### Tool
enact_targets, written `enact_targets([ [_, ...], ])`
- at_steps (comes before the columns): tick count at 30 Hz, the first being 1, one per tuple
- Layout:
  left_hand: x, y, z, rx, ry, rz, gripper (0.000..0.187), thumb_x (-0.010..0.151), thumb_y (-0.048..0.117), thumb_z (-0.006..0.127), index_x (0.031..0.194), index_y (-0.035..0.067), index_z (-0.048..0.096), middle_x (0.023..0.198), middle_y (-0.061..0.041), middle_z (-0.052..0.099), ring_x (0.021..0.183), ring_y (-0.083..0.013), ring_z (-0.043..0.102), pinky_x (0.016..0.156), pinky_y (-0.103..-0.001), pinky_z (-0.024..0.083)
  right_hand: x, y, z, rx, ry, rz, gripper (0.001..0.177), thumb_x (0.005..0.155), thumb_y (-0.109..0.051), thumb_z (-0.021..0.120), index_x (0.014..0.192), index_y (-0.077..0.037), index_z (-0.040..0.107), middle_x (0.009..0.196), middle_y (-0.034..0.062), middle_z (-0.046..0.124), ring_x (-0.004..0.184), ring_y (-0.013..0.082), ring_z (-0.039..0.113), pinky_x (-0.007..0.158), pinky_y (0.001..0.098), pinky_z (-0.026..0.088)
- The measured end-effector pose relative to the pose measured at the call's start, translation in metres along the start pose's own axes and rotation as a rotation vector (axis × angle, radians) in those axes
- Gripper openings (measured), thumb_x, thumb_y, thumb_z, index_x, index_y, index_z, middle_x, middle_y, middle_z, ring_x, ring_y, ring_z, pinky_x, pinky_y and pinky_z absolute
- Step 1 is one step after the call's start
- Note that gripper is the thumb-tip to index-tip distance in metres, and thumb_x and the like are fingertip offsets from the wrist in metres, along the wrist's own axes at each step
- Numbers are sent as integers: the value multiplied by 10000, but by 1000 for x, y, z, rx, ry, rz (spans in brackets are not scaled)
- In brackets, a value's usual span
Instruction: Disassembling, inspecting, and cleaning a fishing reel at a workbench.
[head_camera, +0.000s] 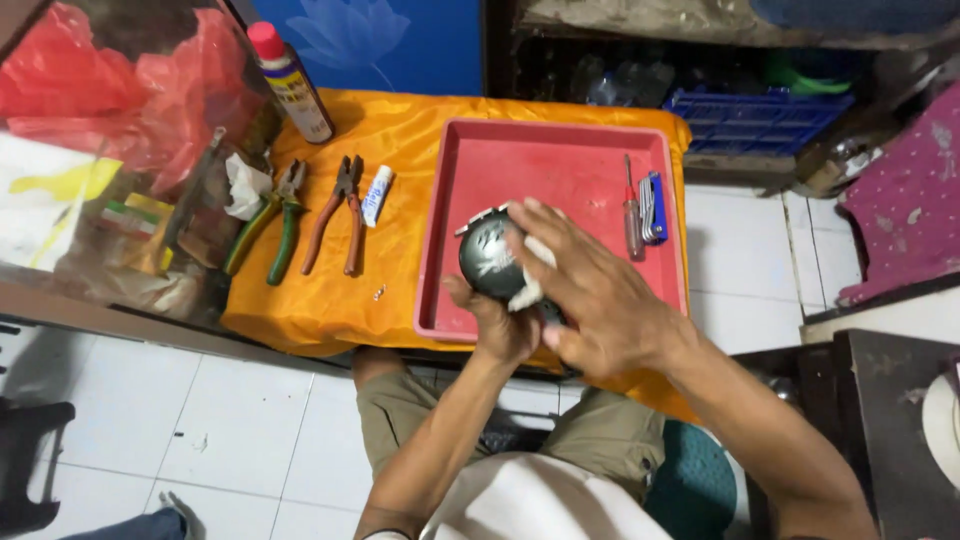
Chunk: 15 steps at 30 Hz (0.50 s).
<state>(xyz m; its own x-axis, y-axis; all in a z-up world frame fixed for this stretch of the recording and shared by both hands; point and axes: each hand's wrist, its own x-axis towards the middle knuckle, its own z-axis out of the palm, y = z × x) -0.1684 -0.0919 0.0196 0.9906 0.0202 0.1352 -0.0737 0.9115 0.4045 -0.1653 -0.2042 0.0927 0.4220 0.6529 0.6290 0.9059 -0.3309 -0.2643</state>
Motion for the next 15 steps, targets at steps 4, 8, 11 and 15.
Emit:
enact_targets([
  [4, 3, 1, 11, -22, -1, 42, 863, 989, 788, 255, 1451, 110, 522, 1258, -60, 696, 1097, -125, 682, 1024, -309, 559, 13, -4, -2, -95, 145, -90, 643, 1032, -511, 432, 1396, -16, 621, 1461, 269, 549, 1360, 494, 523, 1147, 565, 425],
  [8, 13, -12, -5, -35, -201, 122, 904, 954, 726, 389, 1640, 155, 245, 1575, -97, 476, 1337, -196, 564, 1110, -409, 524, 27, -18, -23, -294, 168, -261, 394, 1066, -285, 454, 1246, -60, 723, 1306, 164, 696, 1206, 364, 676, 1059, 455, 515],
  [11, 21, -5, 1, -53, -230, 133, 877, 960, 706, 408, 1624, 150, 269, 1567, -103, 482, 1338, -206, 562, 1113, -415, 519, 31, -18, -29, -298, 108, -399, 484, 1100, -306, 298, 1294, -91, 686, 1313, 148, 698, 1215, 310, 678, 1072, 436, 494],
  [15, 25, -9, 7, -86, -237, 129, 829, 970, 669, 442, 1595, 140, 312, 1552, -112, 492, 1339, -224, 559, 1119, -425, 511, 29, -17, -42, -473, -84, -121, 566, 1146, -385, 355, 1579, -22, 314, 1607, 213, 430, 1485, 407, 506, 1223, 534, 499],
])
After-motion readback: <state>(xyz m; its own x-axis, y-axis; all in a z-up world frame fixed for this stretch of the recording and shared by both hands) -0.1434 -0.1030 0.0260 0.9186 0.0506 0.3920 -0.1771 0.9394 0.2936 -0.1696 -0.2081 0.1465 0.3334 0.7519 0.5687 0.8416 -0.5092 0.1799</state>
